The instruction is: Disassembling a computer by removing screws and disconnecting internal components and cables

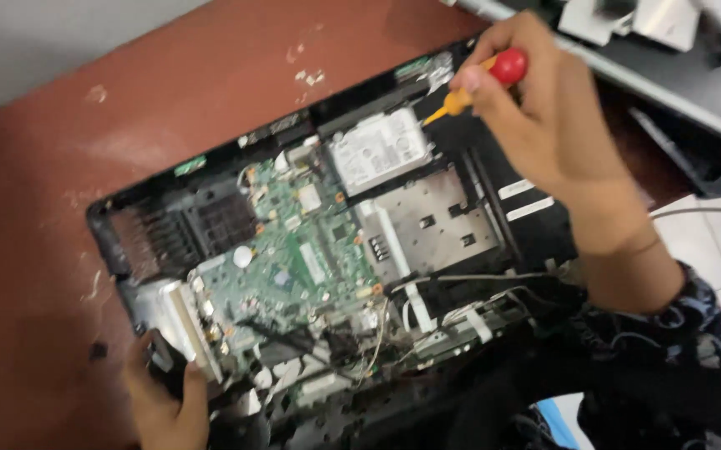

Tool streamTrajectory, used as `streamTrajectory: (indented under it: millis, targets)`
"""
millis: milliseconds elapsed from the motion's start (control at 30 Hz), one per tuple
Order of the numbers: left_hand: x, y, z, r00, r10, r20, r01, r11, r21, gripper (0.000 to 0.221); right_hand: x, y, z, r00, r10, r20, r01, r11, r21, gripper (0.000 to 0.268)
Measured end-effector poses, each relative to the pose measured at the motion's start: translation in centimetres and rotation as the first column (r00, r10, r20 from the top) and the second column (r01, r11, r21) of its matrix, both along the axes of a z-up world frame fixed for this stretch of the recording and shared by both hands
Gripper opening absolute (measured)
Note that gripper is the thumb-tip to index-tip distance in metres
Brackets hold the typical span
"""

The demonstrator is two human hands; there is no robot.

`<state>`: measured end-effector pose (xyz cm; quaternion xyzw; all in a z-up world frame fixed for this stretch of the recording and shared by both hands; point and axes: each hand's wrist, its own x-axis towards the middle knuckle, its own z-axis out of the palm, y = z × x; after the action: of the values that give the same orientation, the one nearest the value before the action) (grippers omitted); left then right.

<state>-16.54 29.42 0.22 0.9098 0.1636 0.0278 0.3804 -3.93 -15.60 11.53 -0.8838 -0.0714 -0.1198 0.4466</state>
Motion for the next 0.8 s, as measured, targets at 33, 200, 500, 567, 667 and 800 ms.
streamTrajectory:
  millis: [33,200,500,567,667,800]
  targets:
    - [-0.3,-0.2,0.1,0.999,0.053,0.001,-0.053,0.998,0.026,0.064,0.0,-0.1,-0.2,1.000,-0.028,-0.009,0.028,1.000,-0.008,0.020]
    - [0.3,-1.8,1.5,0.990,0.107,-0.096,-0.100,0.992,0.075,0.062,0.3,-0.7,-0.2,1.000,-0.009,-0.018,0.011,0.996,0.087,0.030]
    - [1.4,-2.8,2.5,0.987,0.099,-0.127,-0.090,0.993,0.073,0.061,0.4,-0.7,0.0,0.998,0.028,-0.060,-0.021,0.994,0.109,0.023]
    - [1.7,-3.3,3.4,0.958,0.160,-0.237,-0.139,0.985,0.103,0.059,0.4,-0.6,0.7,0.995,0.062,-0.072,-0.056,0.994,0.090,0.021]
    - [0.9,-2.3,2.0,0.981,0.107,-0.160,-0.097,0.993,0.065,0.061,0.6,-1.1,2.2,0.989,0.082,-0.123,-0.098,0.986,-0.137,0.013]
    - [0.1,0.2,-2.0,0.996,0.077,0.035,-0.080,0.993,0.087,0.065,1.6,-1.9,3.0,0.985,0.148,-0.084,-0.170,0.878,-0.448,0.033]
